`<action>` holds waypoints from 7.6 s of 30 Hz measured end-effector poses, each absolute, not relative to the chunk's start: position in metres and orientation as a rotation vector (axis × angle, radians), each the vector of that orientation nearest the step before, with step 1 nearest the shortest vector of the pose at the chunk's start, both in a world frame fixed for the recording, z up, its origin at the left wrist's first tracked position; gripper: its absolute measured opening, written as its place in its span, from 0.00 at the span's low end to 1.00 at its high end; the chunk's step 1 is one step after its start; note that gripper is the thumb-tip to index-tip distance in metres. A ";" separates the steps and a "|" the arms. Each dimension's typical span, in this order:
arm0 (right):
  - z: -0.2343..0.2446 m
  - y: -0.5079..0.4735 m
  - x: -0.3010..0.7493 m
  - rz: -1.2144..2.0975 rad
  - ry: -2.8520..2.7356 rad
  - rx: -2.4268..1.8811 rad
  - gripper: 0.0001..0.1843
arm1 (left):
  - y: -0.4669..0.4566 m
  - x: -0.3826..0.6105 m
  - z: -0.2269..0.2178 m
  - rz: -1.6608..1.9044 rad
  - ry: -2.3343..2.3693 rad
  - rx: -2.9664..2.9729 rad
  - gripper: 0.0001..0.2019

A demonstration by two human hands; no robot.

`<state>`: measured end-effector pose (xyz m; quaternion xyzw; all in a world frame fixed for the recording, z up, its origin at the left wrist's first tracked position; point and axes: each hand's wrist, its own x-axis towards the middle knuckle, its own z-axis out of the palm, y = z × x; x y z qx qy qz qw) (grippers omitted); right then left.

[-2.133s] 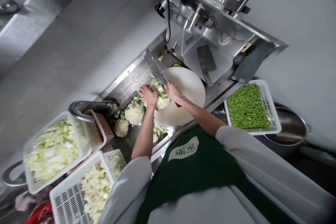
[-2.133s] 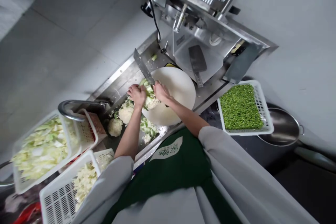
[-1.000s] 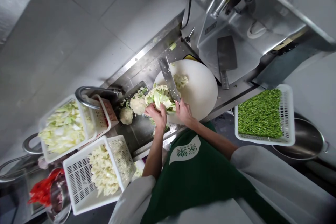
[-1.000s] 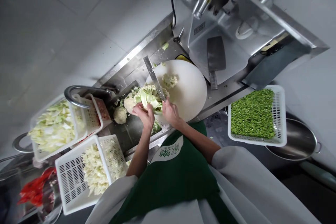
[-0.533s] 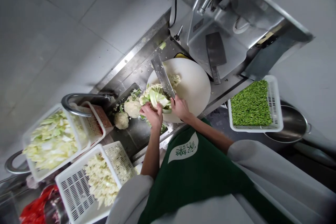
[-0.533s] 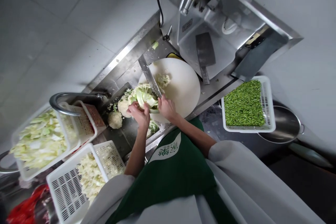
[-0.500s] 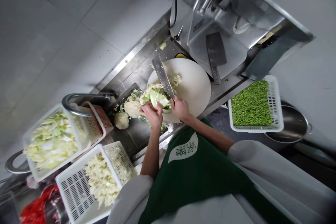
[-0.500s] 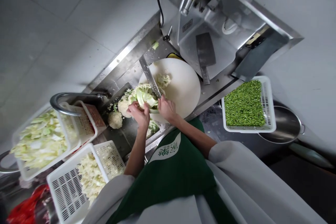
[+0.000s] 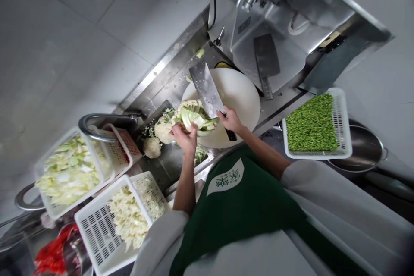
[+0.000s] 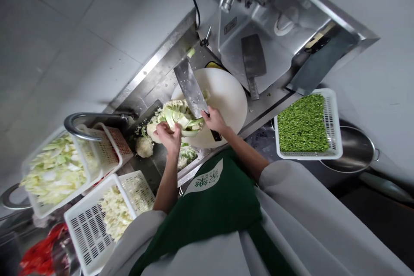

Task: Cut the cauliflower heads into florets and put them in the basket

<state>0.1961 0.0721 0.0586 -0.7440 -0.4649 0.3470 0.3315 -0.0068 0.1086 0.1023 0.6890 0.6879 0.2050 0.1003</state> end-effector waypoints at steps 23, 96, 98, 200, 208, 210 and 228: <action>0.080 0.030 0.107 0.576 -1.039 -2.201 0.19 | 0.102 0.017 0.144 0.136 2.012 2.066 0.23; 0.110 0.133 0.110 0.760 -1.499 -1.938 0.17 | 0.188 -0.041 0.098 0.978 1.789 1.650 0.06; 0.113 0.140 0.109 0.760 -1.524 -1.919 0.15 | 0.193 -0.044 0.096 1.001 1.795 1.660 0.04; 0.053 0.116 0.104 0.720 -1.219 -1.847 0.19 | 0.215 -0.051 0.102 0.671 2.057 1.754 0.15; 0.053 0.133 0.098 0.826 -1.244 -1.899 0.19 | 0.220 -0.041 0.110 0.544 2.093 1.654 0.17; 0.052 0.142 0.089 0.848 -1.230 -1.912 0.19 | 0.220 -0.038 0.111 0.513 2.119 1.621 0.17; 0.054 0.162 0.083 0.910 -1.309 -1.937 0.17 | 0.234 -0.050 0.121 0.490 2.092 1.577 0.30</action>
